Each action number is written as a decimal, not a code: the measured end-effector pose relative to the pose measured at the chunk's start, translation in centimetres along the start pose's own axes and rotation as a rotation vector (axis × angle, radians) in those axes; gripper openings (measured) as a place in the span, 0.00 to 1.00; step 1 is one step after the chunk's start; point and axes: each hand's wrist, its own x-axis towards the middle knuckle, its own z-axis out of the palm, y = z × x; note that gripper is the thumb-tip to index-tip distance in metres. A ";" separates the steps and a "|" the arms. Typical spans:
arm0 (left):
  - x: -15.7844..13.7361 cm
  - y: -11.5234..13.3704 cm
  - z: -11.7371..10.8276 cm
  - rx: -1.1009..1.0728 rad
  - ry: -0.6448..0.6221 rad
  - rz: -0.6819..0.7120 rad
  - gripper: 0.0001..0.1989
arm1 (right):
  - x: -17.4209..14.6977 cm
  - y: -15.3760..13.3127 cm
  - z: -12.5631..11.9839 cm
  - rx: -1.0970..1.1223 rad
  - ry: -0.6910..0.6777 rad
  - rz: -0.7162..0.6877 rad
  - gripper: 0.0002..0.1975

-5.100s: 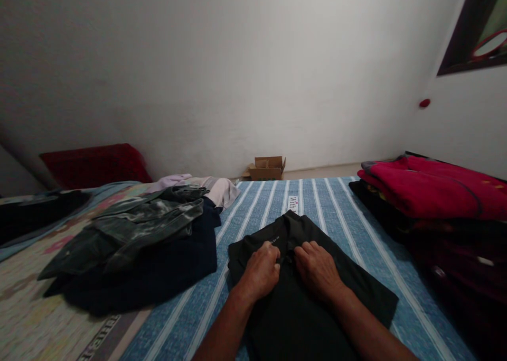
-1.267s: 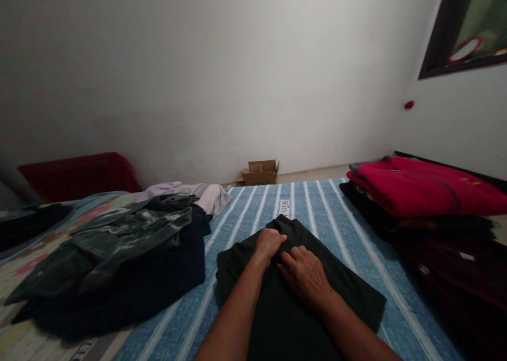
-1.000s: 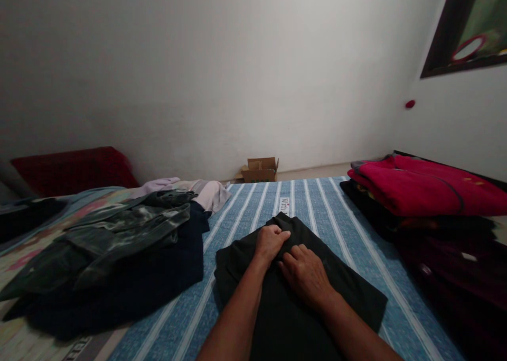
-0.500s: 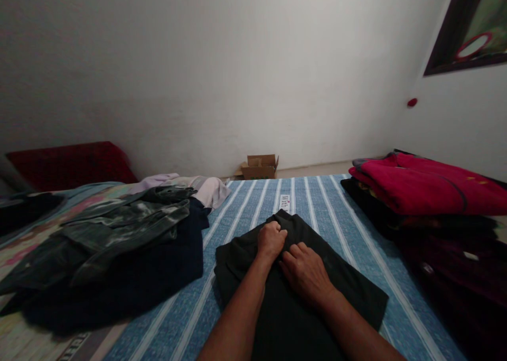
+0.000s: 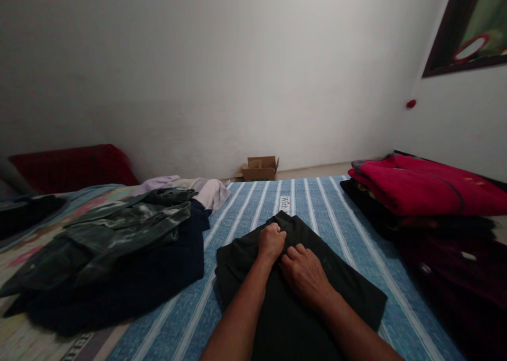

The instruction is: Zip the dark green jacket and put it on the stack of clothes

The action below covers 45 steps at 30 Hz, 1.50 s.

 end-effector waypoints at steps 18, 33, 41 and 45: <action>0.1 -0.1 0.3 -0.010 0.014 -0.014 0.09 | 0.1 -0.2 -0.6 0.020 -0.047 0.030 0.05; -0.1 0.4 -0.3 0.043 -0.027 -0.027 0.05 | 0.0 -0.5 -0.8 0.045 -0.070 0.067 0.08; 0.1 0.2 -0.2 0.061 -0.054 -0.017 0.04 | 0.1 -0.5 -0.8 0.053 -0.064 0.079 0.09; 0.2 0.1 -0.2 0.079 -0.045 -0.012 0.05 | 0.1 -0.6 -0.8 0.039 -0.054 0.061 0.08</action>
